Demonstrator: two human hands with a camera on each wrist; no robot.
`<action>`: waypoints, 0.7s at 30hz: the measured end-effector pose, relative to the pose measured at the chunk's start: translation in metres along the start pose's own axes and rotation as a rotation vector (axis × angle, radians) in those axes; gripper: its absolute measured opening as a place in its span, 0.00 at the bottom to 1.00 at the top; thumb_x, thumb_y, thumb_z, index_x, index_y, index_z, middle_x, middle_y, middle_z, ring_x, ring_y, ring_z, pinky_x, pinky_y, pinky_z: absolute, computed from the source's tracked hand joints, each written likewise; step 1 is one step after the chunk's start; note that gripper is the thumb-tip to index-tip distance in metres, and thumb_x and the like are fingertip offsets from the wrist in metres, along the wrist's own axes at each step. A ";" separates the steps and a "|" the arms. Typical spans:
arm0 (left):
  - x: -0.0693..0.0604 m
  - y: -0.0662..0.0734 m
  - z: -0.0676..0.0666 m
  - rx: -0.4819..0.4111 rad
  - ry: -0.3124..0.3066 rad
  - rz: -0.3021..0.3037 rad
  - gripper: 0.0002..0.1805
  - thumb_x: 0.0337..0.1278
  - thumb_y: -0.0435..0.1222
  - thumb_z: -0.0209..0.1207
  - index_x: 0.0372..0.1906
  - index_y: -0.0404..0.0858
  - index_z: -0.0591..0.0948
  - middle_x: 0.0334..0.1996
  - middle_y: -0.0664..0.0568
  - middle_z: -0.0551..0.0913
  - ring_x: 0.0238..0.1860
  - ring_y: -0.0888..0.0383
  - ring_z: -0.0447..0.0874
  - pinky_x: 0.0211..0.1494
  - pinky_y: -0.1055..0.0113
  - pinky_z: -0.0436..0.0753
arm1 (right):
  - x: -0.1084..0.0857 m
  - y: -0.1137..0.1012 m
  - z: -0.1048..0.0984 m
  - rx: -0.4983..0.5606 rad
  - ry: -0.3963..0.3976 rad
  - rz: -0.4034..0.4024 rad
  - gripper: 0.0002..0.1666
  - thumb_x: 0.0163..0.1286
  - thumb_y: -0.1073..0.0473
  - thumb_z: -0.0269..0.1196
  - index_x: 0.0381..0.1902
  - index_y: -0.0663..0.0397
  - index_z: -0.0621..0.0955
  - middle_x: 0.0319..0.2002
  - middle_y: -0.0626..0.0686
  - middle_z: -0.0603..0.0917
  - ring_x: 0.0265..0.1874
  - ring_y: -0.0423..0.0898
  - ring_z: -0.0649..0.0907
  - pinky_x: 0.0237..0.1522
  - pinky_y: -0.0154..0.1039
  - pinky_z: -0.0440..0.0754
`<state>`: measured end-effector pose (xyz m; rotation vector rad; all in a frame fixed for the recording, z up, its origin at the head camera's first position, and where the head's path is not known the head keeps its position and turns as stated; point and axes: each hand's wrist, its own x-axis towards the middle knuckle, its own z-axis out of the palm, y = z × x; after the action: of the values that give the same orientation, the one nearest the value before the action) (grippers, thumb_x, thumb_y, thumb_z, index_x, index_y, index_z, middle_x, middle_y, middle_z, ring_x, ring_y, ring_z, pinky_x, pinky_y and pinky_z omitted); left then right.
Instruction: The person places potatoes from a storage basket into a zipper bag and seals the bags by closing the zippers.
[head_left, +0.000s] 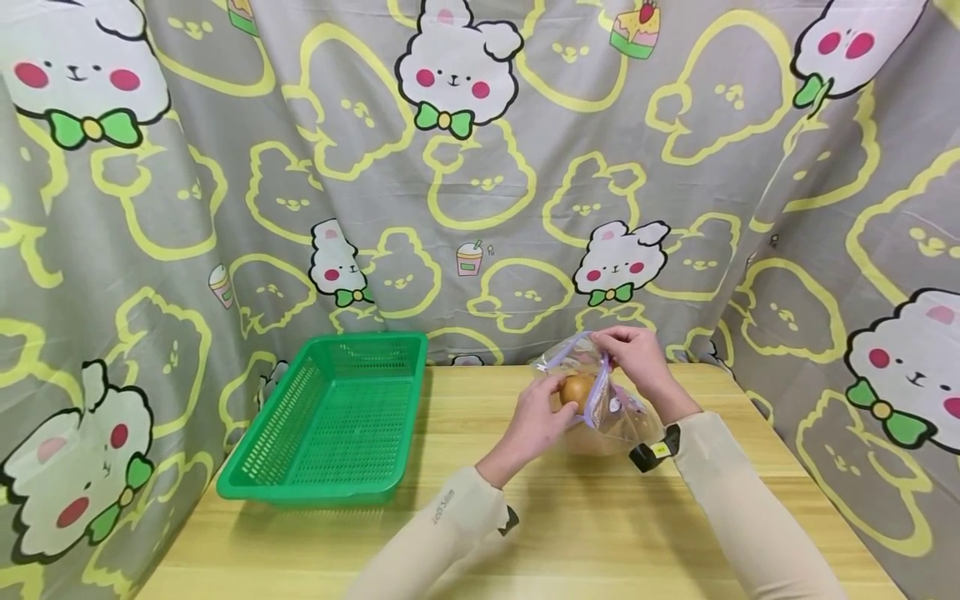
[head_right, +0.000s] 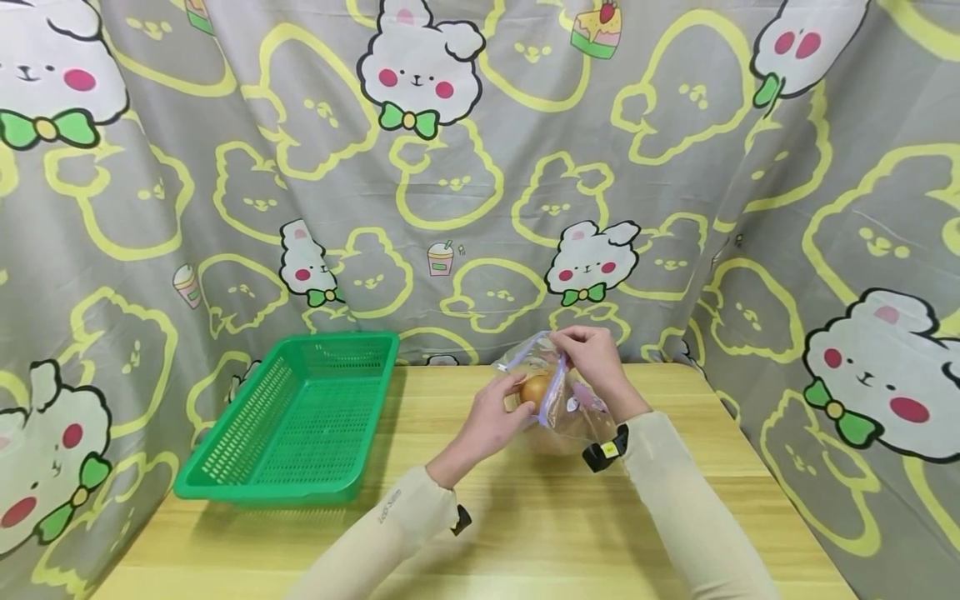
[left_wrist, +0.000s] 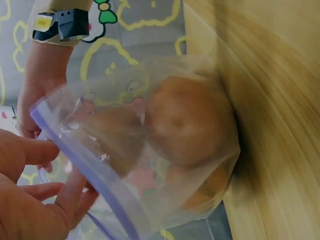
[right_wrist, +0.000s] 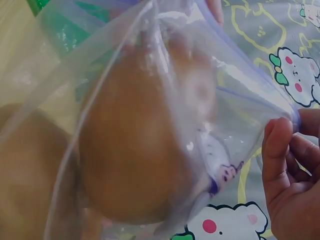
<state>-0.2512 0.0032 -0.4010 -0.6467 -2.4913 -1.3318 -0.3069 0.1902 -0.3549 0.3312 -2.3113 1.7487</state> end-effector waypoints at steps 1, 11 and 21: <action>0.001 -0.001 0.000 -0.016 0.010 0.010 0.22 0.57 0.33 0.62 0.57 0.32 0.76 0.51 0.44 0.77 0.52 0.52 0.77 0.53 0.65 0.76 | 0.000 -0.001 0.000 0.011 -0.002 0.002 0.20 0.66 0.55 0.63 0.38 0.73 0.81 0.23 0.57 0.79 0.17 0.39 0.76 0.22 0.33 0.78; 0.002 -0.008 -0.005 -0.170 0.053 0.035 0.21 0.53 0.24 0.60 0.55 0.32 0.77 0.50 0.42 0.79 0.50 0.49 0.81 0.43 0.68 0.81 | -0.001 -0.002 -0.001 0.025 -0.004 0.012 0.22 0.66 0.57 0.63 0.41 0.77 0.80 0.22 0.56 0.80 0.16 0.39 0.76 0.20 0.33 0.78; 0.020 -0.022 -0.033 0.005 0.125 0.149 0.14 0.55 0.26 0.59 0.48 0.33 0.81 0.40 0.47 0.79 0.39 0.56 0.81 0.34 0.74 0.79 | -0.006 -0.013 -0.002 0.049 -0.024 0.012 0.16 0.67 0.63 0.61 0.39 0.77 0.80 0.20 0.52 0.78 0.15 0.39 0.75 0.20 0.36 0.79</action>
<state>-0.2789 -0.0298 -0.3908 -0.7100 -2.2989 -1.2704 -0.2975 0.1889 -0.3446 0.3491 -2.2940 1.8196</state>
